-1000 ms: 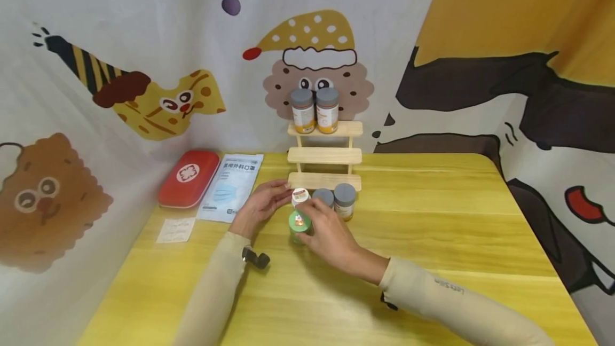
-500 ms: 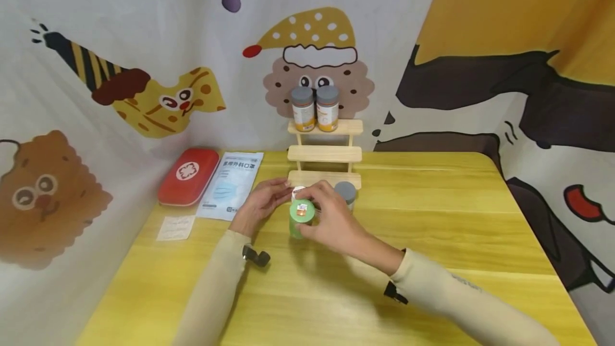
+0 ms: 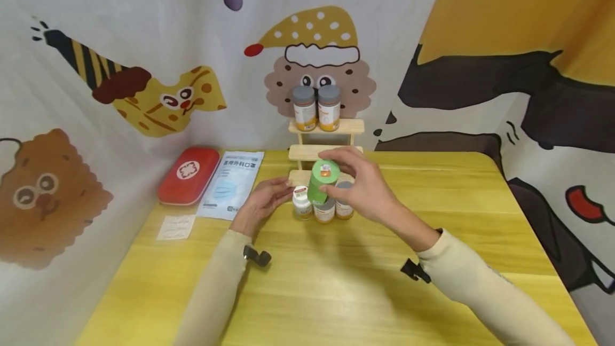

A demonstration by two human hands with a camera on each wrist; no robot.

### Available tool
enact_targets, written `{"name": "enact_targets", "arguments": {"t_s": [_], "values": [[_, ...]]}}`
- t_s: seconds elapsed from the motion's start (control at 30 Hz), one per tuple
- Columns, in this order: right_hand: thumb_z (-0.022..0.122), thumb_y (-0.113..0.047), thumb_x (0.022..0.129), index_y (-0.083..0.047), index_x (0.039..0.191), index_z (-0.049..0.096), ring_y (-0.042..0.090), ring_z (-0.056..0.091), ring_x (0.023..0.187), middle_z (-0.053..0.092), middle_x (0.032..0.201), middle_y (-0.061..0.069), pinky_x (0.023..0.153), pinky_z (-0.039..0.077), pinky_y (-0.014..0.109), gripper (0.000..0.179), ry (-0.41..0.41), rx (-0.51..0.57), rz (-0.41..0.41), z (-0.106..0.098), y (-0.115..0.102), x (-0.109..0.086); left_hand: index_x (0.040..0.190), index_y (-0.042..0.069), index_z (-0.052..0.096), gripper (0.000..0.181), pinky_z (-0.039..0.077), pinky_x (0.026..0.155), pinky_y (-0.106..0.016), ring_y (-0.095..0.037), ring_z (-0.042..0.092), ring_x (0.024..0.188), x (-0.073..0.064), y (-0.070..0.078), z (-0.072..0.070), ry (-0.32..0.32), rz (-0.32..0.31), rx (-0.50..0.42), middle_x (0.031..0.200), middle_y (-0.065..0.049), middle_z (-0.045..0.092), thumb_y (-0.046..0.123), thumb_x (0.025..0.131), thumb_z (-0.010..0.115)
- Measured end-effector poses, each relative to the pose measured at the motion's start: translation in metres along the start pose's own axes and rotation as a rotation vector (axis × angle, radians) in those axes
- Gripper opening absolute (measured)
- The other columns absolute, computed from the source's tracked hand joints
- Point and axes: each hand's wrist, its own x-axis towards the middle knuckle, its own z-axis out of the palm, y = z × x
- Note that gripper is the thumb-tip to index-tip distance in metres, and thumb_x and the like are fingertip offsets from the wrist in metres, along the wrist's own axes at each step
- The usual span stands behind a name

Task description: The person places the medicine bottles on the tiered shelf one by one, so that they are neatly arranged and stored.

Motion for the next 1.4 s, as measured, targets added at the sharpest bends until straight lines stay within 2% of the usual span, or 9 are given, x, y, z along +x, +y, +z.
{"name": "enact_targets", "arguments": {"t_s": [0.17,0.3,0.47,0.6,0.73,0.93,1.2,1.4], "values": [[0.083,0.003,0.087,-0.005,0.137,0.066,0.007,0.061,0.122,0.059,0.134,0.006,0.116,0.05,0.013,0.053,0.09,-0.019,-0.042,-0.026,0.005,0.018,0.146,-0.009,0.053,0.043,0.065,0.103,-0.032,-0.016,0.076,0.095,0.0,0.002,0.002,-0.002,0.009,0.008,0.109,-0.014,0.077,0.0,0.105,0.06],[0.084,0.001,0.087,-0.005,0.136,0.068,0.005,0.061,0.119,0.058,0.129,0.004,0.112,0.052,0.011,0.052,0.162,-0.084,-0.043,-0.041,0.012,0.032,0.146,-0.009,0.054,0.042,0.066,0.101,-0.031,-0.016,0.077,0.094,0.001,0.002,0.002,0.001,0.006,-0.004,0.105,-0.013,0.077,0.0,0.105,0.061],[0.083,-0.003,0.09,-0.009,0.139,0.067,0.005,0.058,0.122,0.055,0.131,0.004,0.116,0.051,0.014,0.052,0.206,-0.145,-0.029,-0.055,0.021,0.045,0.146,-0.009,0.053,0.043,0.067,0.098,-0.03,-0.016,0.077,0.093,0.002,-0.001,0.001,0.007,-0.008,-0.012,0.104,-0.012,0.077,0.0,0.104,0.061],[0.08,-0.004,0.092,-0.009,0.141,0.064,0.012,0.057,0.128,0.051,0.135,0.007,0.12,0.051,0.023,0.052,0.225,-0.177,-0.012,-0.063,0.027,0.056,0.146,-0.009,0.053,0.043,0.067,0.098,-0.029,-0.016,0.077,0.094,0.003,-0.002,0.001,0.009,-0.006,-0.015,0.104,-0.012,0.077,0.0,0.105,0.061],[0.079,-0.004,0.093,-0.007,0.144,0.062,0.022,0.056,0.134,0.049,0.14,0.011,0.122,0.051,0.036,0.054,0.283,-0.206,0.006,-0.067,0.034,0.069,0.146,-0.009,0.054,0.043,0.067,0.099,-0.03,-0.016,0.077,0.093,0.003,-0.001,0.001,0.006,-0.003,-0.02,0.102,-0.011,0.077,0.0,0.105,0.061],[0.078,-0.001,0.094,-0.002,0.144,0.061,0.029,0.051,0.139,0.046,0.142,0.018,0.125,0.047,0.052,0.053,0.364,-0.194,0.008,-0.065,0.046,0.085,0.147,-0.009,0.053,0.043,0.067,0.099,-0.03,-0.015,0.077,0.091,0.003,-0.001,0.0,0.005,-0.013,-0.018,0.1,-0.01,0.078,-0.001,0.105,0.061],[0.076,-0.008,0.096,-0.006,0.147,0.059,0.03,0.051,0.14,0.046,0.148,0.018,0.126,0.047,0.05,0.054,0.387,-0.211,0.046,-0.069,0.059,0.107,0.146,-0.009,0.053,0.043,0.066,0.101,-0.031,-0.016,0.077,0.092,0.003,-0.001,-0.001,0.004,-0.013,-0.012,0.102,-0.012,0.078,-0.001,0.104,0.061],[0.077,-0.013,0.097,-0.006,0.15,0.056,0.029,0.051,0.142,0.046,0.155,0.016,0.126,0.049,0.043,0.057,0.384,-0.189,0.087,-0.073,0.062,0.117,0.147,-0.009,0.053,0.043,0.065,0.103,-0.031,-0.015,0.077,0.093,0.002,0.0,0.0,0.005,-0.011,-0.01,0.102,-0.011,0.078,0.0,0.105,0.061]]}}
